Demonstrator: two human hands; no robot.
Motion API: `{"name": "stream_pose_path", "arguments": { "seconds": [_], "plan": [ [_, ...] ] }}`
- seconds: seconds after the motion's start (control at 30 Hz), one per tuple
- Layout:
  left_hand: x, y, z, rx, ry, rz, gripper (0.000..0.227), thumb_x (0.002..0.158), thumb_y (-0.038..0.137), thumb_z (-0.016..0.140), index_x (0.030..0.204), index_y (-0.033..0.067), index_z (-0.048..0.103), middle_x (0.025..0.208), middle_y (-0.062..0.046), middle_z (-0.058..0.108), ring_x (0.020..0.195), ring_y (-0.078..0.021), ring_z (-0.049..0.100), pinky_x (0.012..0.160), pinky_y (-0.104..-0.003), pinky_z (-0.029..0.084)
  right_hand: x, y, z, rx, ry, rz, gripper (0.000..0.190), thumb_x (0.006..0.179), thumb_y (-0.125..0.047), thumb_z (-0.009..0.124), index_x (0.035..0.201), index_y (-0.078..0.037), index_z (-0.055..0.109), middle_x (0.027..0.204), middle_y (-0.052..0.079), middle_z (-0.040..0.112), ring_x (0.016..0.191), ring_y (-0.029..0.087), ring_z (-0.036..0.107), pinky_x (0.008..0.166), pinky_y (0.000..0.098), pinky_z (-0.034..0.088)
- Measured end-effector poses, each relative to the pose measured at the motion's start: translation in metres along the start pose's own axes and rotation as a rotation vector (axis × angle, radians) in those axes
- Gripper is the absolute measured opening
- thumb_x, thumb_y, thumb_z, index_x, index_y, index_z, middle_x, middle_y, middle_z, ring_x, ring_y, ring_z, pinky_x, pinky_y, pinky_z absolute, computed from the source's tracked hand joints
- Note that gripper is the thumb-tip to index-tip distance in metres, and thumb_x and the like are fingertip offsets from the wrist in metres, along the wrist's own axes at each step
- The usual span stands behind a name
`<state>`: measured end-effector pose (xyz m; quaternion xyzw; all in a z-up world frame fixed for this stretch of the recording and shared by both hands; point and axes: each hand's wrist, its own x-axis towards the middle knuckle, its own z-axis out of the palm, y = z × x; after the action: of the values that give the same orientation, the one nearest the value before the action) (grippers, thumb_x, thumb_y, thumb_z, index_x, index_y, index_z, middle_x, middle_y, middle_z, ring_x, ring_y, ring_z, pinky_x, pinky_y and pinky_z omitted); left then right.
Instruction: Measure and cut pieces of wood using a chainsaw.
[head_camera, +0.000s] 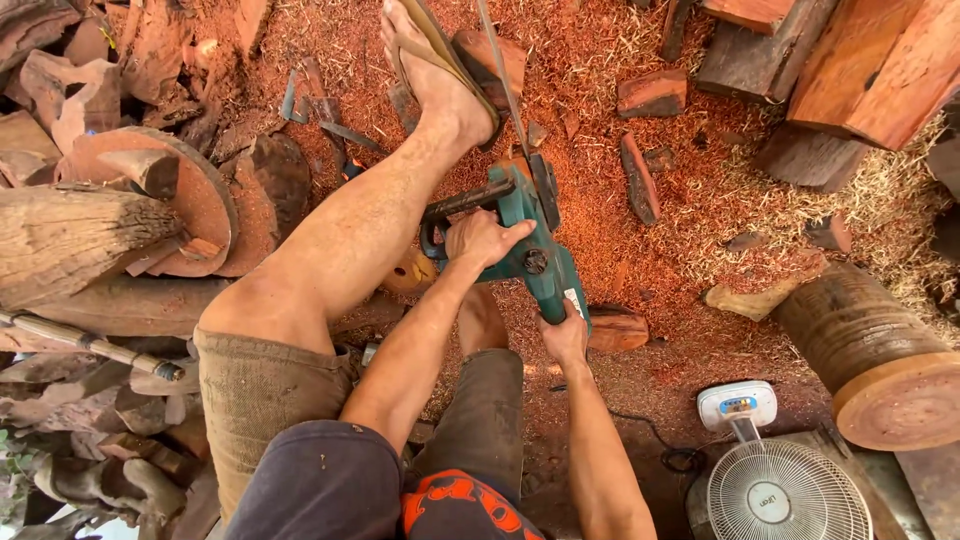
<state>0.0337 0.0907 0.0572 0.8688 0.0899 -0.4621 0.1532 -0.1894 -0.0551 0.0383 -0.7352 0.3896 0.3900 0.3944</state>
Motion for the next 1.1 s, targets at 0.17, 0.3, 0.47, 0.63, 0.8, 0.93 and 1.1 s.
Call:
{"name": "stream_pose_path", "arguments": {
  "seconds": [0.17,0.3,0.47,0.63,0.8,0.93,1.1],
  "plan": [
    [0.013,-0.004,-0.009,-0.001,-0.067,-0.092,0.072,0.07,0.079,0.069,0.074,0.0068,0.074,0.072,-0.014,0.072,0.069,-0.0315,0.071,0.066,-0.047,0.055,0.013,-0.012,0.001,0.03,-0.017,-0.042,0.055,0.075,-0.041,0.084,0.114,-0.005,0.069,0.1,0.022,0.075,0.098,0.041,0.072,0.088,0.048,0.055],
    [0.024,-0.005,-0.01,0.034,-0.093,-0.1,0.074,0.07,0.081,0.068,0.066,0.0074,0.067,0.065,-0.009,0.067,0.062,-0.0275,0.068,0.06,-0.048,0.053,0.022,-0.01,0.009,0.027,-0.004,-0.089,0.062,0.076,-0.04,0.084,0.12,-0.003,0.065,0.105,0.025,0.074,0.1,0.042,0.071,0.087,0.0482,0.056],
    [0.029,-0.004,-0.011,0.041,-0.105,-0.101,0.071,0.07,0.08,0.068,0.064,0.0098,0.066,0.063,-0.007,0.064,0.061,-0.0264,0.066,0.058,-0.048,0.051,0.02,-0.015,0.014,0.046,-0.034,-0.028,0.059,0.077,-0.042,0.084,0.117,-0.003,0.067,0.102,0.024,0.075,0.1,0.042,0.071,0.088,0.0482,0.055],
    [0.046,-0.013,-0.01,0.067,-0.101,-0.091,0.072,0.07,0.081,0.067,0.065,0.009,0.068,0.066,-0.008,0.067,0.066,-0.0278,0.069,0.063,-0.046,0.053,0.023,-0.023,0.024,0.065,-0.001,-0.031,0.058,0.076,-0.041,0.085,0.117,-0.003,0.068,0.102,0.024,0.075,0.099,0.043,0.071,0.088,0.0486,0.055],
    [0.051,-0.011,-0.012,0.09,-0.165,-0.139,0.075,0.072,0.079,0.065,0.074,0.0052,0.075,0.077,-0.013,0.073,0.075,-0.0302,0.073,0.072,-0.047,0.055,0.021,-0.03,0.026,0.022,-0.034,0.052,0.052,0.079,-0.037,0.081,0.12,-0.007,0.068,0.103,0.023,0.075,0.1,0.042,0.072,0.091,0.0478,0.055],
    [0.053,-0.006,-0.018,0.035,-0.164,-0.192,0.079,0.07,0.082,0.064,0.085,0.0054,0.077,0.089,-0.014,0.076,0.088,-0.0307,0.073,0.08,-0.046,0.054,0.021,-0.031,0.027,0.005,-0.066,0.089,0.054,0.079,-0.038,0.082,0.12,-0.008,0.065,0.102,0.022,0.076,0.1,0.04,0.073,0.094,0.0469,0.055],
    [0.054,-0.006,-0.019,0.067,-0.185,-0.213,0.085,0.071,0.083,0.061,0.096,0.0039,0.078,0.102,-0.017,0.076,0.102,-0.0328,0.071,0.089,-0.046,0.052,0.014,-0.034,0.031,0.036,-0.07,0.093,0.054,0.077,-0.036,0.082,0.121,-0.009,0.065,0.103,0.022,0.076,0.101,0.041,0.072,0.092,0.0478,0.055]
  ]
}}
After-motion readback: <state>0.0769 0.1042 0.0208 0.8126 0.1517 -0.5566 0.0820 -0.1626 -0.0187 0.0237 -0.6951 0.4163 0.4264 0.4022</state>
